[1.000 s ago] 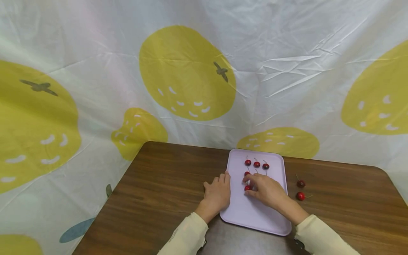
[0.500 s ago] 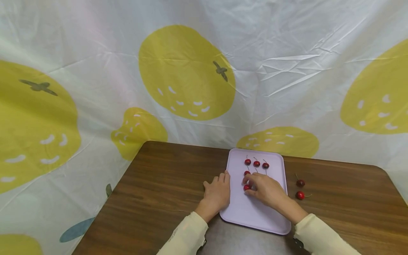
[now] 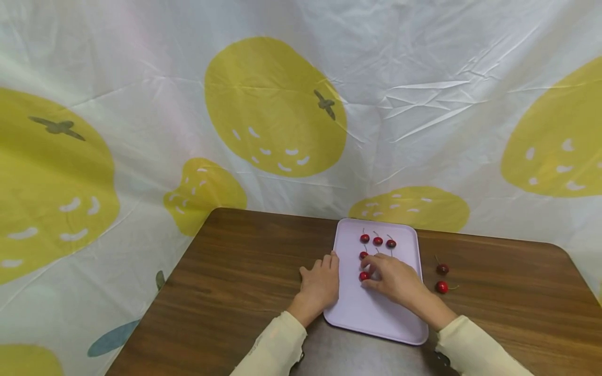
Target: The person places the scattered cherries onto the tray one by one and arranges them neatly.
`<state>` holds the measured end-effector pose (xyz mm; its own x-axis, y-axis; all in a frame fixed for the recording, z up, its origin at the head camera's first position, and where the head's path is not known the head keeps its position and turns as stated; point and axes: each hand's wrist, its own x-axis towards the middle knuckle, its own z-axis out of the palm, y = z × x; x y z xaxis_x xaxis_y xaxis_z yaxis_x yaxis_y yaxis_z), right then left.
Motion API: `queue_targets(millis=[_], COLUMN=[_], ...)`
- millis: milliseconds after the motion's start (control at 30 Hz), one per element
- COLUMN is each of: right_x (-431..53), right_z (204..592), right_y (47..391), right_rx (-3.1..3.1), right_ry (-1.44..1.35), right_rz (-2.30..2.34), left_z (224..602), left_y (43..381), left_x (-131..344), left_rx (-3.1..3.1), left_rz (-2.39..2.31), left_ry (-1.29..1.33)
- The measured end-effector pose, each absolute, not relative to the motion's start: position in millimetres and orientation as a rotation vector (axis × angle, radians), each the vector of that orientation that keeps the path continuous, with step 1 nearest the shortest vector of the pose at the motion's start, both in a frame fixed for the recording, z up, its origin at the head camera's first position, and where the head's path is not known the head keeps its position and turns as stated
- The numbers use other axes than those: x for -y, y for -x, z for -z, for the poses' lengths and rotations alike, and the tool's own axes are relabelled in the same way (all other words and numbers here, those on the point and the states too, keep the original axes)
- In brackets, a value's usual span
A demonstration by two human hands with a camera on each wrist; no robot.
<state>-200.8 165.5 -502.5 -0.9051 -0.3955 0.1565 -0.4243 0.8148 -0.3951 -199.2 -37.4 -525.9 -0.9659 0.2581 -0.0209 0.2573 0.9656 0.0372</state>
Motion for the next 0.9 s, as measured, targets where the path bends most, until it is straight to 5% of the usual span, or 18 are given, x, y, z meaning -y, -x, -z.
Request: queue_targets(millis=[900], right_x=[-288.7], right_z=[500.9], right_y=[180.0], right_rx=[2.650], right_ry=[-0.348], right_rz=[-0.605], left_z=[528.9], left_y=[200.3], left_x=[36.5], left_rx=[-3.059], left_rz=[-0.033], left_ry=[-0.395])
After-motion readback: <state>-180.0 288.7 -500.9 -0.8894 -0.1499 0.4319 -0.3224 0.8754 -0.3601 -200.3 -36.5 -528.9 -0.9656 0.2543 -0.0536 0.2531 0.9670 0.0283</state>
